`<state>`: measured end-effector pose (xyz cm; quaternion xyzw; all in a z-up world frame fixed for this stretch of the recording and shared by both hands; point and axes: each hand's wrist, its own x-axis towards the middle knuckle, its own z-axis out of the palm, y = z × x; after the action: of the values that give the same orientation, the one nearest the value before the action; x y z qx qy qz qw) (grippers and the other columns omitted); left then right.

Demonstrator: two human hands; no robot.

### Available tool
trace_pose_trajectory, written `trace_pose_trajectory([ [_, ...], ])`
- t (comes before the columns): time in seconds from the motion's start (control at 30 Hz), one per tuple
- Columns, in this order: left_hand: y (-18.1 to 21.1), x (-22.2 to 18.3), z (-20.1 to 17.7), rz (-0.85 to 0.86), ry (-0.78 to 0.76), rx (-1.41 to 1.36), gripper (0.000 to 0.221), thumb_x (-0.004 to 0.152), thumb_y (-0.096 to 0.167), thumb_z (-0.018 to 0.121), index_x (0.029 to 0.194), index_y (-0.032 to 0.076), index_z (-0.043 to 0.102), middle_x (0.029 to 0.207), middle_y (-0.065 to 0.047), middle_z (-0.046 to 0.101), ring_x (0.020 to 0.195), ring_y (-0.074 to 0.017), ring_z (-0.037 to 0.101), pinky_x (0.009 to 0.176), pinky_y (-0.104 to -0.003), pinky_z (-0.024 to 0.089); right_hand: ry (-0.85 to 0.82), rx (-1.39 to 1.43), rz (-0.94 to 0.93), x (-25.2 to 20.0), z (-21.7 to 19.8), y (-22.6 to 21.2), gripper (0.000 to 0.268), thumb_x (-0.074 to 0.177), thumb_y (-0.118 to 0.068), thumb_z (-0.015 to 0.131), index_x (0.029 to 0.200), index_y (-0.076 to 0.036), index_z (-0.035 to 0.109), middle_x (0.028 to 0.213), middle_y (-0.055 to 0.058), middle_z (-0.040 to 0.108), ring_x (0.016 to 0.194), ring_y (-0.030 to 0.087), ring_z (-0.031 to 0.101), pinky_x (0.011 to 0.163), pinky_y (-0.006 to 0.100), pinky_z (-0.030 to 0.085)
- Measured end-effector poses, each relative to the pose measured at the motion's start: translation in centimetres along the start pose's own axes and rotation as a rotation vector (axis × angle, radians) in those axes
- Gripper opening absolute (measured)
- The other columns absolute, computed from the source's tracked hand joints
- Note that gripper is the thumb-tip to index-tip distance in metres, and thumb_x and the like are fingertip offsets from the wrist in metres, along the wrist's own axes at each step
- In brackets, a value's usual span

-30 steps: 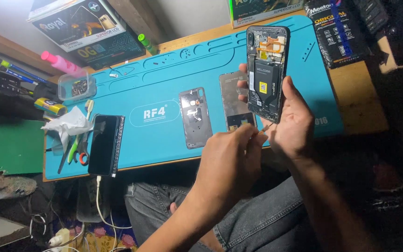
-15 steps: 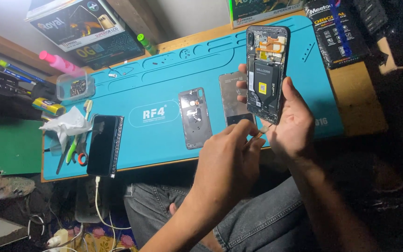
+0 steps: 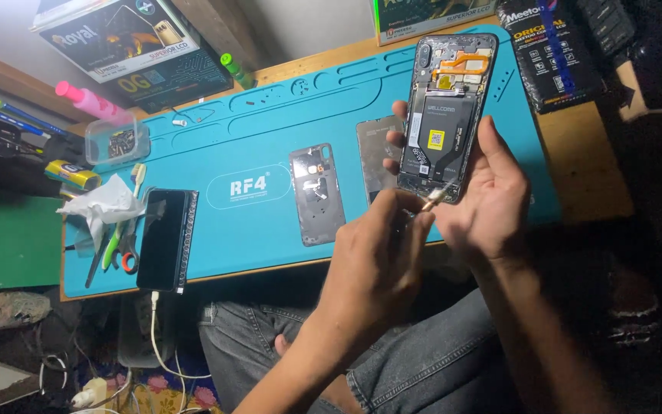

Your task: Cleaning adhesive residue from the frame of a disassembled smartphone using a precision metal tool.

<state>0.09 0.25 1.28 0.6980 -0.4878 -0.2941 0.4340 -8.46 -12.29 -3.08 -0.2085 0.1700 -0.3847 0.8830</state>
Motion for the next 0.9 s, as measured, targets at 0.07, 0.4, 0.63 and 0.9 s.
trace_pose_trajectory([
  [0.07,0.3,0.3,0.6,0.099,0.051,0.059,0.018,0.099,0.019,0.068,0.113,0.009,0.062,0.103,-0.011,0.078,0.091,-0.0274,0.078,0.077,-0.038,0.059,-0.011,0.074,0.021,-0.3,0.2,-0.2,0.070,0.108,-0.045,0.042,0.160,0.001,0.050,0.153,0.026,0.063,0.125,0.037,0.068,0.104,0.050,0.057],
  [0.4,0.2,-0.6,1.1,0.064,0.120,0.247,0.012,0.098,0.017,0.067,0.110,0.015,0.068,0.094,-0.009,0.081,0.048,-0.0256,0.059,0.055,-0.041,0.047,0.029,0.100,0.019,0.0,-0.1,-1.1,0.070,0.106,-0.046,0.042,0.159,0.000,0.052,0.152,0.029,0.063,0.125,0.041,0.068,0.102,0.055,0.057],
  [0.63,0.3,-0.8,1.2,0.150,0.141,0.295,0.013,0.099,0.016,0.068,0.100,0.008,0.078,0.087,-0.011,0.080,0.067,-0.0327,0.072,0.057,-0.043,0.052,-0.026,0.084,0.019,0.0,-0.6,-1.2,0.072,0.105,-0.046,0.046,0.161,0.000,0.049,0.154,0.028,0.061,0.126,0.040,0.067,0.104,0.054,0.058],
  [0.9,0.2,-0.7,0.9,0.137,0.141,0.271,0.014,0.100,0.017,0.067,0.101,0.008,0.078,0.087,-0.012,0.080,0.069,-0.0328,0.073,0.060,-0.043,0.053,-0.008,0.036,0.039,0.1,-0.7,-1.0,0.074,0.104,-0.048,0.044,0.160,-0.001,0.050,0.155,0.026,0.061,0.129,0.039,0.067,0.106,0.053,0.058],
])
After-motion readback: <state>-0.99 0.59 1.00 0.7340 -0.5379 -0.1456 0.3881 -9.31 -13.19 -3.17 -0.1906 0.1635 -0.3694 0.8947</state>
